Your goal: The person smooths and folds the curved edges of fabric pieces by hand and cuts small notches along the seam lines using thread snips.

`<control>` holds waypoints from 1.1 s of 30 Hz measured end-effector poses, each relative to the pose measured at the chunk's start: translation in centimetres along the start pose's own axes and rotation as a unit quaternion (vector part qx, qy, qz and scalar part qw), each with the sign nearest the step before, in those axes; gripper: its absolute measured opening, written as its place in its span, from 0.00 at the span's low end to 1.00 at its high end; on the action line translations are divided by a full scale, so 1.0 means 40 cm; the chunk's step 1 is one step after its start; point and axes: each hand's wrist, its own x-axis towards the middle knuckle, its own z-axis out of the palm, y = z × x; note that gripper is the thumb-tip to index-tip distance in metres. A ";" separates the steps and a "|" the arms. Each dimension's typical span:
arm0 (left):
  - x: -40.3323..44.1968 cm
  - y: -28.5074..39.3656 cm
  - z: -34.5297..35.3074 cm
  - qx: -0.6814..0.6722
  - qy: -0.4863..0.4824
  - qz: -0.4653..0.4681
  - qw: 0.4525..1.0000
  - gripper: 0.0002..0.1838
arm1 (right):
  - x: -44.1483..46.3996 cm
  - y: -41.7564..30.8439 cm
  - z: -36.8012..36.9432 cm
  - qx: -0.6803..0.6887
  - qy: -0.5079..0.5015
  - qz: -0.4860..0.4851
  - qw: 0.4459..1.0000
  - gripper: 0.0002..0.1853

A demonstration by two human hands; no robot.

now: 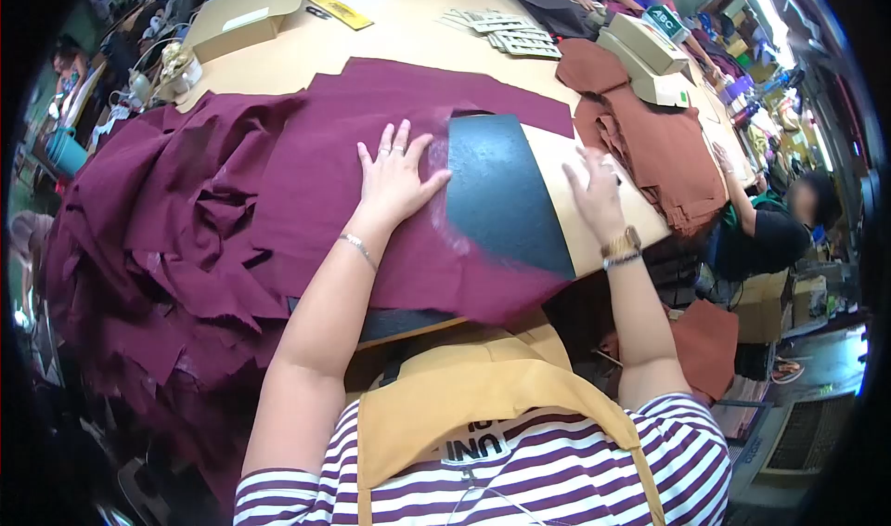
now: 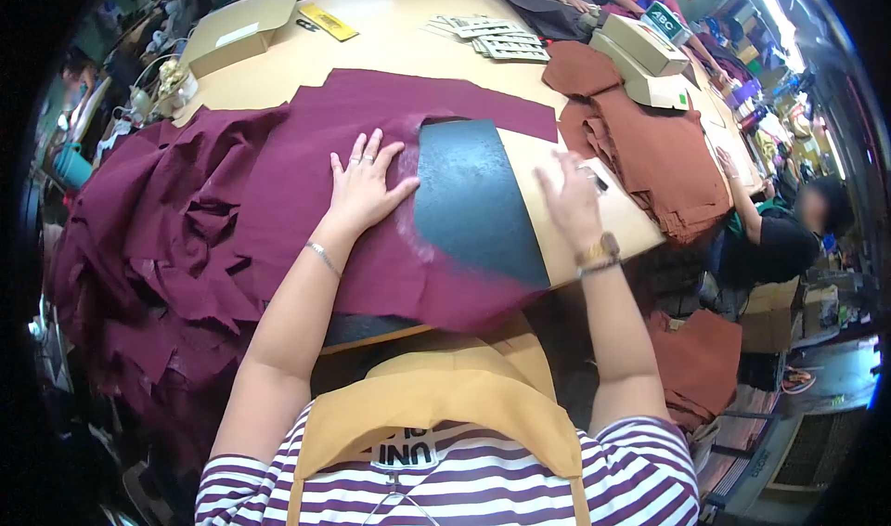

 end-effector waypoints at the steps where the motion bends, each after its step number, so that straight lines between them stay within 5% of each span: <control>1: 0.017 -0.001 0.001 0.009 0.012 -0.038 0.999 0.39 | -0.023 -0.102 -0.036 0.118 -0.069 0.014 0.991 0.29; 3: 0.048 -0.014 0.009 0.014 0.012 -0.115 0.993 0.41 | -0.084 -0.239 -0.078 0.096 -0.214 -0.036 0.971 0.32; 5: 0.080 -0.037 0.004 -0.053 -0.008 -0.178 0.982 0.43 | -0.132 -0.282 -0.070 0.021 -0.170 -0.107 0.979 0.34; 7: 0.049 -0.059 -0.048 -0.140 0.023 -0.115 0.983 0.49 | -0.138 -0.246 -0.036 0.049 -0.155 -0.077 0.984 0.33; 10: -0.052 -0.137 -0.115 -0.019 -0.074 0.090 0.993 0.54 | -0.096 -0.153 -0.036 0.139 -0.234 0.007 0.962 0.30; 13: -0.172 -0.134 -0.127 0.079 -0.086 0.035 0.993 0.59 | -0.024 -0.069 -0.037 0.242 -0.351 0.034 0.904 0.23; 16: -0.273 -0.032 -0.184 0.109 -0.142 -0.054 0.982 0.59 | 0.093 -0.062 -0.099 0.156 -0.424 -0.015 0.892 0.17; 19: -0.231 0.085 -0.257 0.203 -0.257 -0.029 0.945 0.54 | 0.189 -0.065 -0.128 0.102 -0.426 -0.085 0.895 0.16; 20: -0.217 0.057 -0.185 0.182 -0.081 0.083 0.977 0.49 | 0.213 -0.083 -0.144 0.084 -0.428 -0.112 0.893 0.16; 23: -0.062 0.068 -0.079 -0.050 -0.039 0.283 0.957 0.40 | 0.265 -0.165 -0.211 0.026 -0.453 -0.114 0.884 0.15; 25: 0.000 0.106 -0.043 -0.074 -0.082 0.323 0.940 0.33 | 0.289 -0.161 -0.226 -0.042 -0.445 -0.140 0.883 0.13; 27: 0.024 0.126 0.003 -0.089 -0.072 0.313 0.943 0.29 | 0.281 -0.121 -0.209 -0.211 -0.304 -0.153 0.916 0.12; 29: 0.021 0.143 0.028 -0.089 -0.043 0.302 0.948 0.27 | 0.249 -0.095 -0.179 -0.228 -0.195 -0.180 0.937 0.12; 31: 0.006 0.146 0.020 -0.065 0.008 0.289 0.955 0.26 | 0.203 -0.108 -0.138 -0.087 -0.116 -0.223 0.964 0.13; 33: -0.008 0.144 0.021 -0.055 0.036 0.281 0.957 0.27 | 0.144 -0.100 -0.059 0.125 -0.261 -0.240 0.927 0.17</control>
